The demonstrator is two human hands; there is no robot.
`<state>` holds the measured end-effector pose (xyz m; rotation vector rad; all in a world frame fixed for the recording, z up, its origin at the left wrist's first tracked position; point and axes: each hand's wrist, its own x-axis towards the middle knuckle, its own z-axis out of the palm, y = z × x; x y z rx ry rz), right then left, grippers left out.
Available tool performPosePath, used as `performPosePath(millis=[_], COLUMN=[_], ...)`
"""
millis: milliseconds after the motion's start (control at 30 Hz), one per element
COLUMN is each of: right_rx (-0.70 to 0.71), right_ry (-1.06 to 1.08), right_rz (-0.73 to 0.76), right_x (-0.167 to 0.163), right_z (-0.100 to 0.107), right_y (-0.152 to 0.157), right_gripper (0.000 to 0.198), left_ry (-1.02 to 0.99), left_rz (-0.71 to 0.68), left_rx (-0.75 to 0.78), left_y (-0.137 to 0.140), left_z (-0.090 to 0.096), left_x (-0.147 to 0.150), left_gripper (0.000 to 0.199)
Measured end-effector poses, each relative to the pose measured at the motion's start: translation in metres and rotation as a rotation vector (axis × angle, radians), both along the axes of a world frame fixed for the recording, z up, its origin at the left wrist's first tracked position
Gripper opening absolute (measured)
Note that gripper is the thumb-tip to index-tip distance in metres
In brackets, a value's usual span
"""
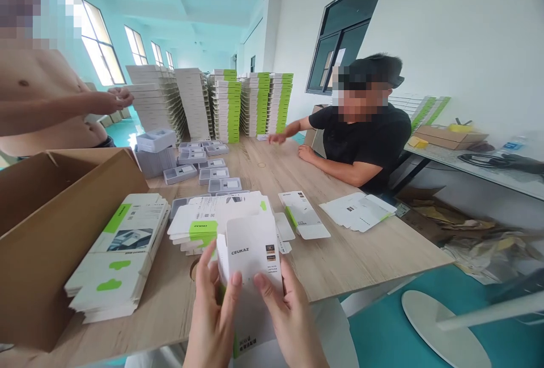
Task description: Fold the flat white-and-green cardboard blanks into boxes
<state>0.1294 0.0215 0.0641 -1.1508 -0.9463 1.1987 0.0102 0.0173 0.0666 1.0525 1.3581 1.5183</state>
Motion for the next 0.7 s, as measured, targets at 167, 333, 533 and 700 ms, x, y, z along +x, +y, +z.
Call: performPosePath(millis=[167, 333, 533, 700], right_rx=[0.048, 0.055, 0.23, 0.355], right_ry=[-0.079, -0.072, -0.167, -0.359], right_rz=[-0.102, -0.079, 0.029, -0.052], right_x=[-0.018, -0.024, -0.005, -0.002], right_z=[-0.027, -0.044, -0.014, -0.023], right_y=[-0.007, -0.012, -0.003, -0.001], right_gripper=[0.078, 0.083, 0.061, 0.052], left_ry=[-0.002, -0.049, -0.042, -0.056], left_rz=[0.056, 0.087, 0.121, 0.143], left_rx=[0.044, 0.084, 0.203, 0.251], left_y=[-0.002, -0.009, -0.009, -0.011], left_z=[-0.007, -0.027, -0.038, -0.048], left_x=[0.009, 0.009, 0.001, 0.003], left_gripper=[0.069, 0.065, 0.057, 0.056])
